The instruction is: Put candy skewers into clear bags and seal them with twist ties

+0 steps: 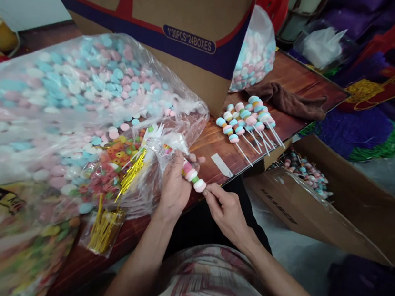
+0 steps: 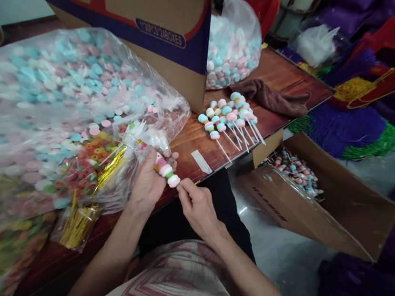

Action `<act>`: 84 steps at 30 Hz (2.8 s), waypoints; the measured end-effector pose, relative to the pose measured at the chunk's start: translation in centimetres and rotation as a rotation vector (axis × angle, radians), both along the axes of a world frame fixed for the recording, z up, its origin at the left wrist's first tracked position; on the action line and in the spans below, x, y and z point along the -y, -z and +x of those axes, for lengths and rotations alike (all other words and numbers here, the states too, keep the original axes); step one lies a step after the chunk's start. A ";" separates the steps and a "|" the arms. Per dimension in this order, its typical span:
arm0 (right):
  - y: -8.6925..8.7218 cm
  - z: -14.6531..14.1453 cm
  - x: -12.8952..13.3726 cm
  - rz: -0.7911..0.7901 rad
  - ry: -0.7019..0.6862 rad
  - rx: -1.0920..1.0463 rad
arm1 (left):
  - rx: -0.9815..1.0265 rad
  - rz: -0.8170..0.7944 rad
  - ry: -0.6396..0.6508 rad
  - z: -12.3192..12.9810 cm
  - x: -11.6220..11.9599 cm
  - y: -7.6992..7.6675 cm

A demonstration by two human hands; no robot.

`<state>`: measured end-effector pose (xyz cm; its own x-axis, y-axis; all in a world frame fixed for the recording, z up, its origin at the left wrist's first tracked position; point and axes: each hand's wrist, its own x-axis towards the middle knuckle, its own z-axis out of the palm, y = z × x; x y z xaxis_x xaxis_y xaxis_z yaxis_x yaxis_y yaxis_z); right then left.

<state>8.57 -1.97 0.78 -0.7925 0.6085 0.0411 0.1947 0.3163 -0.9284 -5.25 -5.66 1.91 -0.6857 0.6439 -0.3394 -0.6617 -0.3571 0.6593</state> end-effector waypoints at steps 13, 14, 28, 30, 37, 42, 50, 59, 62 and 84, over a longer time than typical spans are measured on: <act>0.4 0.3 1.7 0.032 0.002 -0.022 | 0.043 -0.085 -0.059 0.4 -0.5 -0.3; 0.3 0.3 1.6 -0.080 0.003 -0.034 | 0.047 -0.080 -0.046 0.4 -0.5 -0.3; -0.2 -0.6 -0.1 -0.287 0.054 -0.122 | -0.002 -0.015 0.242 0.4 0.5 0.1; 0.0 -0.5 0.2 -0.152 0.041 -0.112 | 0.000 -0.037 0.215 0.3 0.4 0.0; 0.8 -1.4 0.4 0.228 0.167 -0.157 | -0.021 -0.056 0.350 1.0 0.5 -0.3; 0.8 -1.4 -0.5 0.111 0.144 -0.174 | 0.027 -0.089 0.428 0.2 1.1 -0.8; -0.3 -1.1 -0.7 -0.400 0.072 -0.140 | 0.136 -0.028 0.057 -2.4 0.0 -1.2; -1.2 0.1 -2.0 -0.083 0.038 -0.077 | 0.037 -0.141 -0.033 -1.9 -0.1 -0.5; -0.7 0.3 -2.0 0.185 0.007 -0.045 | 0.021 -0.136 -0.015 -1.7 -0.1 -0.5; 0.6 -0.3 -0.4 0.037 0.042 -0.033 | 0.075 -0.096 0.147 -0.7 0.0 -0.4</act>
